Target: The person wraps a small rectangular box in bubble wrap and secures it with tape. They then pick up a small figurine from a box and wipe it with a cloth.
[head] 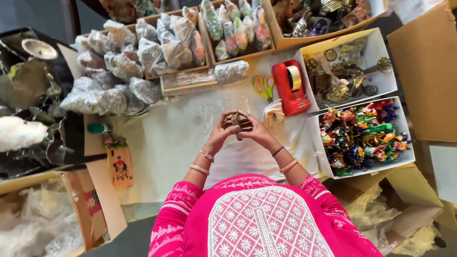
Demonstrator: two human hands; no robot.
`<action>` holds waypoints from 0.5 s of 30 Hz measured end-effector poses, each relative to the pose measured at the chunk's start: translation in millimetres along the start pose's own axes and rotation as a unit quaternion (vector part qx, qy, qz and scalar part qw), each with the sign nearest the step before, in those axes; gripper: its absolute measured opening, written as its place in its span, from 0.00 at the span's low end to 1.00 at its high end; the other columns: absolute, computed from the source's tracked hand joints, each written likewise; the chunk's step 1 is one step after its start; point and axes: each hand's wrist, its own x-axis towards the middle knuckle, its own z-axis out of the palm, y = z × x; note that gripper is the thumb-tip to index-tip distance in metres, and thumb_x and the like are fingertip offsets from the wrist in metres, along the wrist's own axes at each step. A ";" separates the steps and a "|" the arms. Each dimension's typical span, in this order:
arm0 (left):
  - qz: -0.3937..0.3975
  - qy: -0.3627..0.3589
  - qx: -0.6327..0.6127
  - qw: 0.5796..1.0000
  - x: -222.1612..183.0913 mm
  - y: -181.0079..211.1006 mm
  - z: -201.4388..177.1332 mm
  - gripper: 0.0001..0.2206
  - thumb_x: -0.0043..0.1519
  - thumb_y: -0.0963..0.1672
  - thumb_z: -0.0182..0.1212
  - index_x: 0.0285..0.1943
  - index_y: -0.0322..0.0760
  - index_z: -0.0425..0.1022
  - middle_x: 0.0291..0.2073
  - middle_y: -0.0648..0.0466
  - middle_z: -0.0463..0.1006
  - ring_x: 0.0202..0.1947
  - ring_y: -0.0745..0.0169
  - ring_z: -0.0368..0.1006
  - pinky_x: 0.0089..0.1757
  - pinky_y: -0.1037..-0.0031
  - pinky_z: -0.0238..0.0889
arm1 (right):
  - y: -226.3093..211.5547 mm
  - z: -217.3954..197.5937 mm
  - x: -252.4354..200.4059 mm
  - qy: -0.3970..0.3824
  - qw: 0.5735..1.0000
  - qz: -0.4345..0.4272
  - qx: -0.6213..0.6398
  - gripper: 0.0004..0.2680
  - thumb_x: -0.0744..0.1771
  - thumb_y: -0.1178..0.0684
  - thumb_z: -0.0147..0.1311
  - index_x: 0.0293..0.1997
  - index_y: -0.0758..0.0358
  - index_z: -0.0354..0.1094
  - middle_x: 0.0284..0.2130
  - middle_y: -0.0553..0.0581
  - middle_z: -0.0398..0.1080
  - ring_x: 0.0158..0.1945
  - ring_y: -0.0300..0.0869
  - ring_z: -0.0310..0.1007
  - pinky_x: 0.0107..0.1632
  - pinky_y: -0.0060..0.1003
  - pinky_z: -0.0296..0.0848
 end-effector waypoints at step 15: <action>0.052 0.003 0.097 0.994 -24.6 41.1 5.7 0.41 0.47 0.36 0.76 0.72 0.42 0.61 0.64 0.52 0.67 0.66 0.60 0.65 0.59 0.61 0.70 | -7.9 12.2 -2.9 -0.099 0.989 0.024 0.111 0.36 0.62 0.61 0.65 0.78 0.54 0.43 0.67 0.58 0.58 0.67 0.44 0.62 0.64 0.40 0.70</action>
